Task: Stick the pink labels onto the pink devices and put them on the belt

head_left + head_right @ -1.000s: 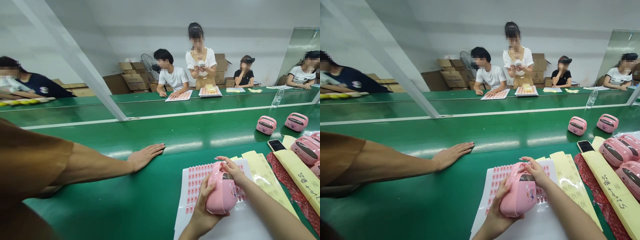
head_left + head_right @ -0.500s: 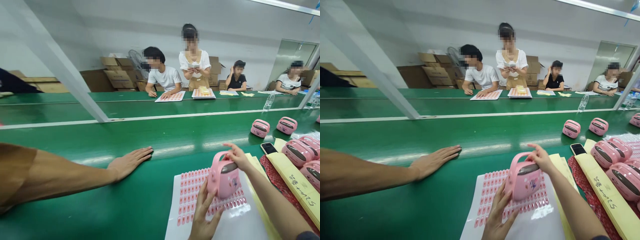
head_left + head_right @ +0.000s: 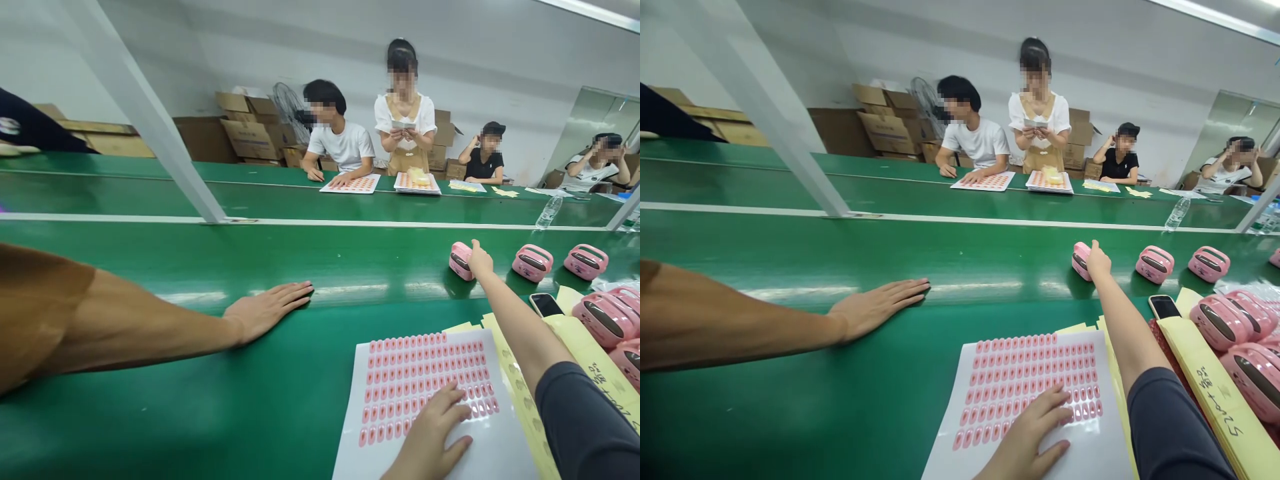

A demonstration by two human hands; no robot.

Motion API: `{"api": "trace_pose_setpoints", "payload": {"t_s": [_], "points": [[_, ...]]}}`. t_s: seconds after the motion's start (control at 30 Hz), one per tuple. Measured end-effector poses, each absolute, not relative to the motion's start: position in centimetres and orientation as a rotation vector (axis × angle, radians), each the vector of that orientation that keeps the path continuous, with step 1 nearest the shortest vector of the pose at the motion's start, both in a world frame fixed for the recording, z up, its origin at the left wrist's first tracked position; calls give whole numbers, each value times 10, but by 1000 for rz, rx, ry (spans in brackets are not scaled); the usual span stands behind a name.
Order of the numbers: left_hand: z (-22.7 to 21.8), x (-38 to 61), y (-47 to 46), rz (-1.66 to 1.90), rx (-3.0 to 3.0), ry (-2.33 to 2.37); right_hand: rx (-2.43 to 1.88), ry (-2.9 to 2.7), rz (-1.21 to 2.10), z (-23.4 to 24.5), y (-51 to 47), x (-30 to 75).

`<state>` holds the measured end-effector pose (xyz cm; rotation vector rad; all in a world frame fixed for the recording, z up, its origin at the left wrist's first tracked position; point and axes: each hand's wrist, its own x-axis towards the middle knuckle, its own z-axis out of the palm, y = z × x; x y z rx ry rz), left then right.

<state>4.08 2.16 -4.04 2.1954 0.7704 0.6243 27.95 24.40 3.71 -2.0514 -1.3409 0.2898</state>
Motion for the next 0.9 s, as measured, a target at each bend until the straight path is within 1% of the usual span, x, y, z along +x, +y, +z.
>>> {"api": "trace_pose_setpoints", "payload": {"t_s": [0.2,0.33,0.47,0.7,0.77,0.9], "points": [[-39,40,25,682,2208,753,-2081,-1458,342,38,230,308],[-44,40,28,681,2252,752,-2047,-1546,412,42,193,318],[-44,40,30,585,2291,820,-2025,-1572,548,29,123,326],[-34,38,32,298,2486,891,-1956,-1381,667,-14,-14,333],[-34,37,31,256,2586,902,-1946,-1336,634,-30,-39,327],[-41,37,24,174,2762,910,-1922,-1427,379,-60,-63,310]]}}
